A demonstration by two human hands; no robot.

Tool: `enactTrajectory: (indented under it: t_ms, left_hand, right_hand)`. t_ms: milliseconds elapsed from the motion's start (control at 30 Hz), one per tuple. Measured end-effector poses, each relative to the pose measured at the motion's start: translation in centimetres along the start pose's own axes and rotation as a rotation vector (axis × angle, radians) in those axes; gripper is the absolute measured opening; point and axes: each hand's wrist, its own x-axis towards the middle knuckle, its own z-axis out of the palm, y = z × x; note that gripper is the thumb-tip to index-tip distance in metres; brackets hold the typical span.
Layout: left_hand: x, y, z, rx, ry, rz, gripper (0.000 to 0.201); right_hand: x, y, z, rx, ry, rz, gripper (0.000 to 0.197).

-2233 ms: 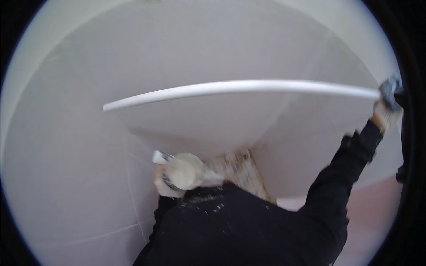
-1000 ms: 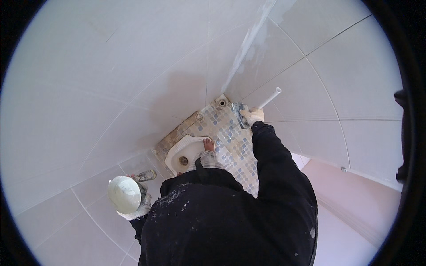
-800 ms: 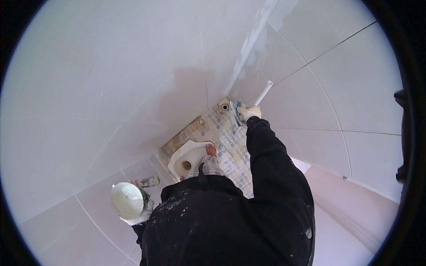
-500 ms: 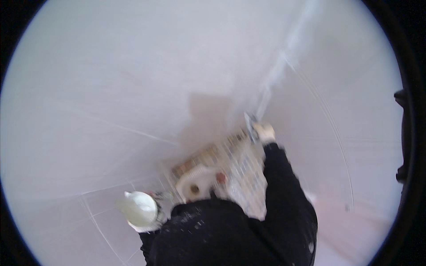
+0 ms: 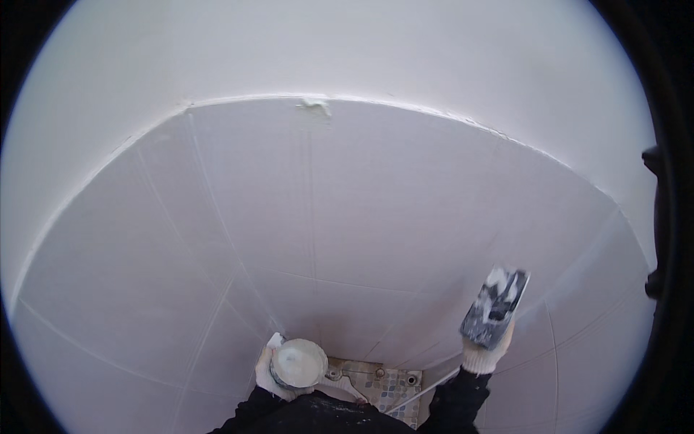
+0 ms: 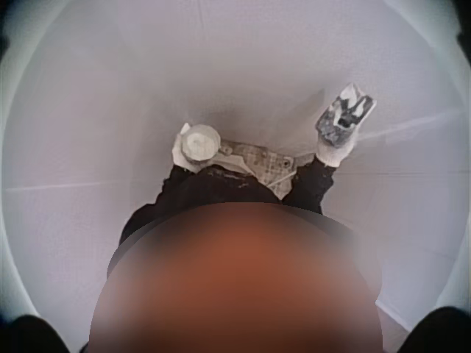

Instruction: The person applies white grout to the joints between white wall tiles using a small trowel and a container. They repeatedly scoop grout and spread it into the seams, working around a white pipe and a toilet.

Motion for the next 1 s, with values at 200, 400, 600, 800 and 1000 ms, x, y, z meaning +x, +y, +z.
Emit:
enactTrajectory:
  t_ms: [200, 400, 600, 800, 1000]
  left_hand:
    - [-8.0, 2.8, -10.1, 0.007, -0.006, 0.044, 0.088]
    - [-17.8, 6.7, -18.7, 0.129, -0.064, 0.032, 0.089]
    - [-22.9, -3.7, -20.5, -0.034, 0.167, 0.226, 0.079]
    - [-23.1, -14.1, -19.8, -0.115, 0.111, 0.212, 0.079]
    - [-15.8, -25.0, -15.7, -0.204, 0.073, 0.204, 0.079]
  right_hand:
    - [-8.7, 4.4, 15.1, -0.488, -0.265, -0.46, 0.06]
    - [-20.0, 12.3, 21.3, -1.029, -0.136, -0.865, 0.063]
    - [-22.9, 10.6, 17.2, -1.305, -0.135, -0.944, 0.055]
    - [-21.8, 7.1, 17.0, -1.739, -0.155, -0.971, 0.054]
    - [-15.6, 2.9, 8.8, -1.897, -0.09, -0.932, 0.057]
